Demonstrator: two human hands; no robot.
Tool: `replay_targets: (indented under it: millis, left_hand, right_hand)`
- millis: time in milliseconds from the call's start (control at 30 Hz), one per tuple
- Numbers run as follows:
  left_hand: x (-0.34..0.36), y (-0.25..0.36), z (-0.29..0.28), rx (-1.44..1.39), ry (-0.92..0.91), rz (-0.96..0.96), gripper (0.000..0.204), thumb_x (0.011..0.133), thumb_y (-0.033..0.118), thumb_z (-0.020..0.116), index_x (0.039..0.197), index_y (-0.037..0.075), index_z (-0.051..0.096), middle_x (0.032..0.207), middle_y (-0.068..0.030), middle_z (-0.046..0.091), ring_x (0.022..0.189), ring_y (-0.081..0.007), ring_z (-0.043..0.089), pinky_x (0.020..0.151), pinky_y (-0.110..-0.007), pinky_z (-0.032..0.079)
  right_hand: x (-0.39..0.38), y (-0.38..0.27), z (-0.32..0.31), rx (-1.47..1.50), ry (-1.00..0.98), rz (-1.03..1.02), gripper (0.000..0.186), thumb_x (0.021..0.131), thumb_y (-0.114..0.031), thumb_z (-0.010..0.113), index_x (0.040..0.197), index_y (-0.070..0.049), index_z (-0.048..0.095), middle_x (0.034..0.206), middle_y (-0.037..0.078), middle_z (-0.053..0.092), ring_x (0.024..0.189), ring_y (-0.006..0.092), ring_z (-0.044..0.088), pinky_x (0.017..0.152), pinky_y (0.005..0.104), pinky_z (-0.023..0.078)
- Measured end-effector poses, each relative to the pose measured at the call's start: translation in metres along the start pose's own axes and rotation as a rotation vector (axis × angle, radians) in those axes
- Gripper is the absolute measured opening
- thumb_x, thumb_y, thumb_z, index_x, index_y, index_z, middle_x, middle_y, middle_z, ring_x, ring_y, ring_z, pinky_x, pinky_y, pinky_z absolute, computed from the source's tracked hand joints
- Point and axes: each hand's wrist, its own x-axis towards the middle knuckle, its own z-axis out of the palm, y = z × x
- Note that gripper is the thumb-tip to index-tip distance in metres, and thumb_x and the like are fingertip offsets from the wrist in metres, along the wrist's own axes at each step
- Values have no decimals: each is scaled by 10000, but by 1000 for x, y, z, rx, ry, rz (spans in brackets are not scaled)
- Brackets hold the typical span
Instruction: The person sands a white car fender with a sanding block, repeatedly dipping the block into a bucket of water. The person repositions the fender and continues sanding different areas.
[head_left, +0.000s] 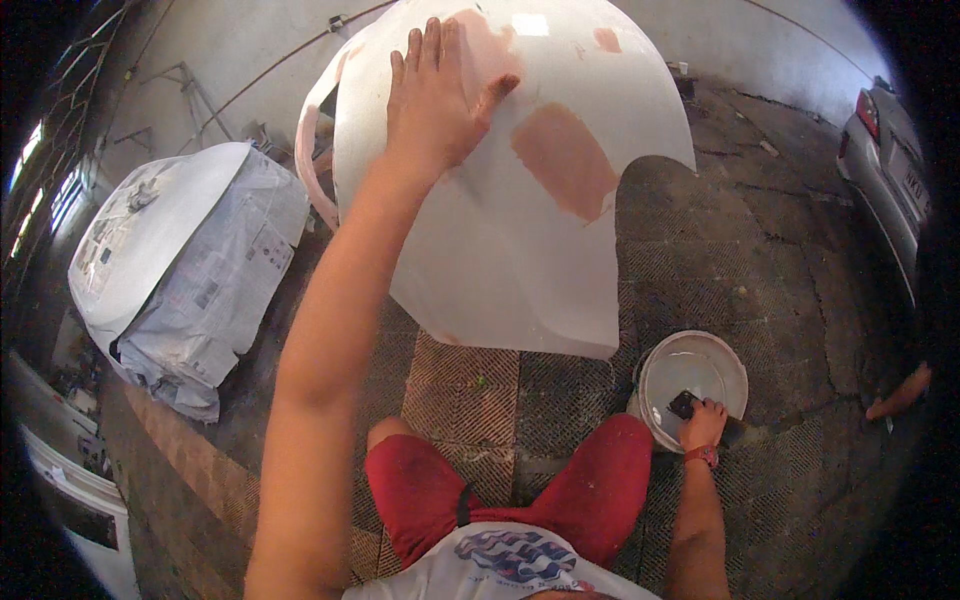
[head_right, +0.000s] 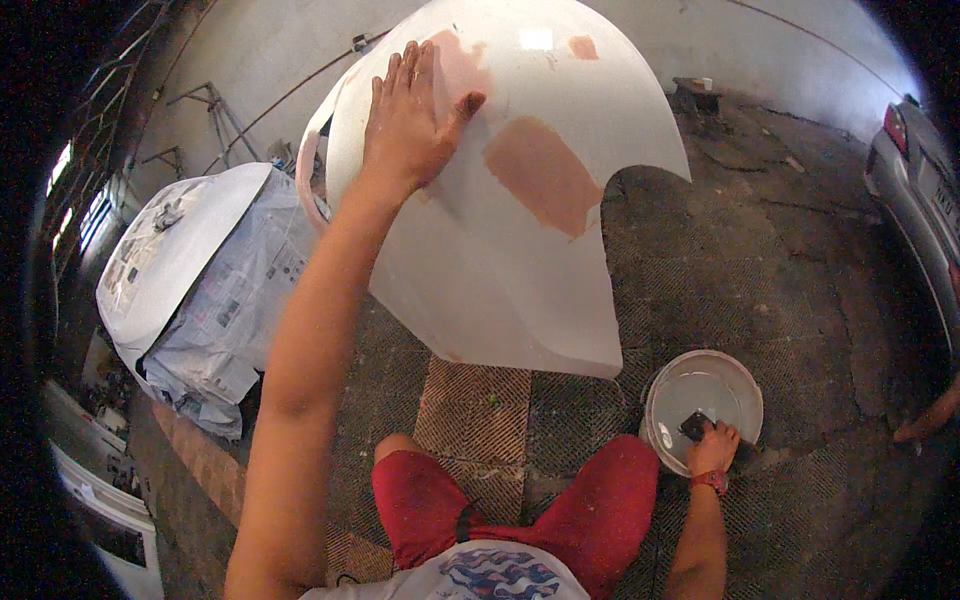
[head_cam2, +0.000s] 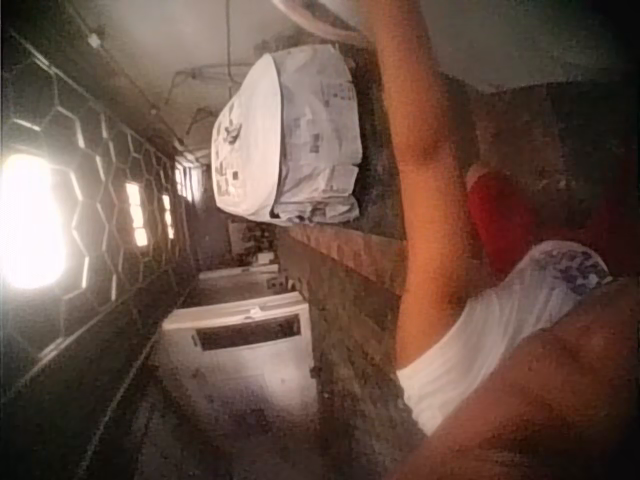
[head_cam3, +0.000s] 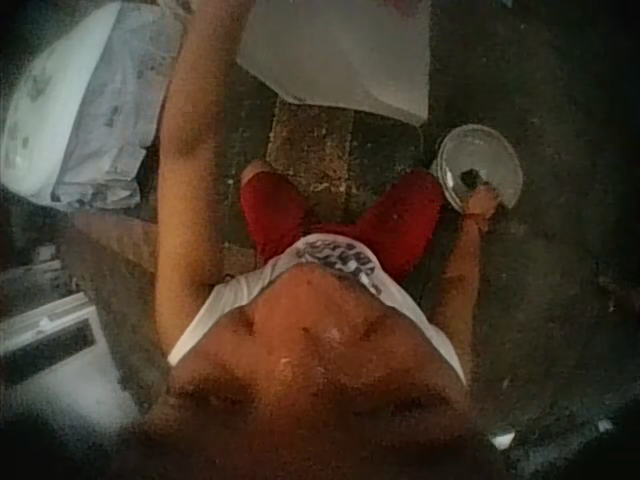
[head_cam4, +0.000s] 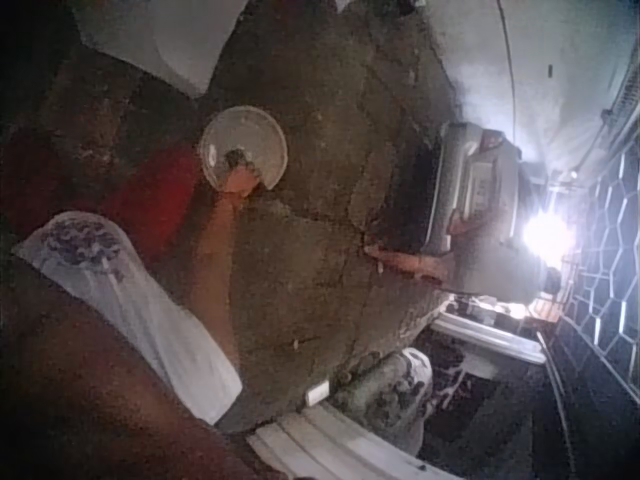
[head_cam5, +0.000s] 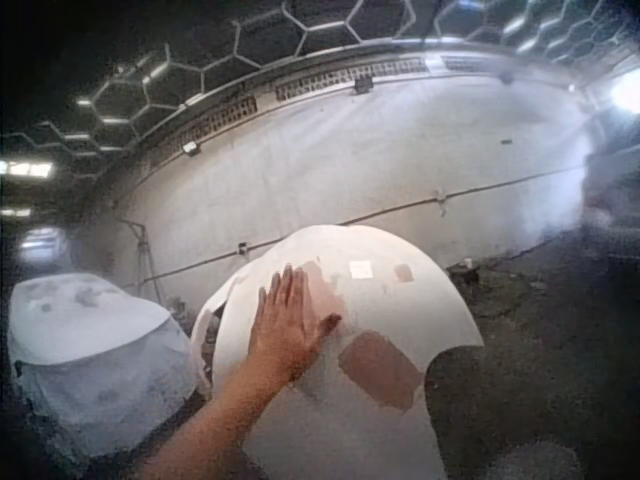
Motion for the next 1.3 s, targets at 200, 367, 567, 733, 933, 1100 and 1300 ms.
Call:
replay_targets:
  millis: [200,367,567,733,933,1100,1300]
  left_hand:
    - [-22,14,6,17,82,8,1127,1029,820,504,1737,-28,278,1792,-291,298,1677,-474,252,1372,-600,166]
    - [-35,32,5,-8,123,-3,1160,1010,801,566,1741,-38,239,1786,-319,277,1674,-506,231,1359,-641,151]
    - [-52,43,7,0,105,-10,1200,1000,816,562,1756,-32,177,1807,-329,196,1683,-536,163,1346,-680,129]
    - [-69,48,13,2,68,-5,1226,995,827,552,1779,-4,108,1837,-316,81,1697,-545,73,1333,-718,105]
    - [-103,54,8,-19,-29,1,1230,991,803,580,1798,41,50,1864,-268,-38,1711,-517,-68,1320,-750,50]
    - [-171,94,22,-134,-188,28,1179,964,725,675,1806,98,140,1878,-224,-12,1720,-488,-70,1317,-765,68]
    - [-419,117,-9,-352,-884,-68,998,1030,709,615,1791,162,274,1874,-218,82,1713,-504,61,1324,-748,114]
  right_hand:
    - [-2,-6,3,-19,57,10,475,736,-129,828,1211,-113,824,1285,131,735,1292,371,611,1222,521,409]
    - [0,-4,1,2,38,14,487,725,-123,824,1212,-118,826,1286,129,739,1286,374,617,1222,527,411]
    - [-1,-5,1,-24,37,6,506,716,-123,822,1222,-120,823,1282,127,738,1275,369,619,1217,529,412]
    - [2,0,7,-23,33,21,495,728,-130,819,1224,-123,824,1285,137,741,1280,368,621,1197,523,423]
    - [3,-6,19,-53,31,-4,461,754,-168,816,1214,-142,828,1254,135,758,1257,359,645,1186,532,430]
    - [34,43,55,-301,-128,-259,434,813,-249,820,1240,-174,800,1276,120,770,1333,348,662,1167,612,443]
    - [74,-32,71,-162,-401,-379,664,859,-239,824,1486,-172,614,1362,214,727,1273,426,706,1139,653,494]
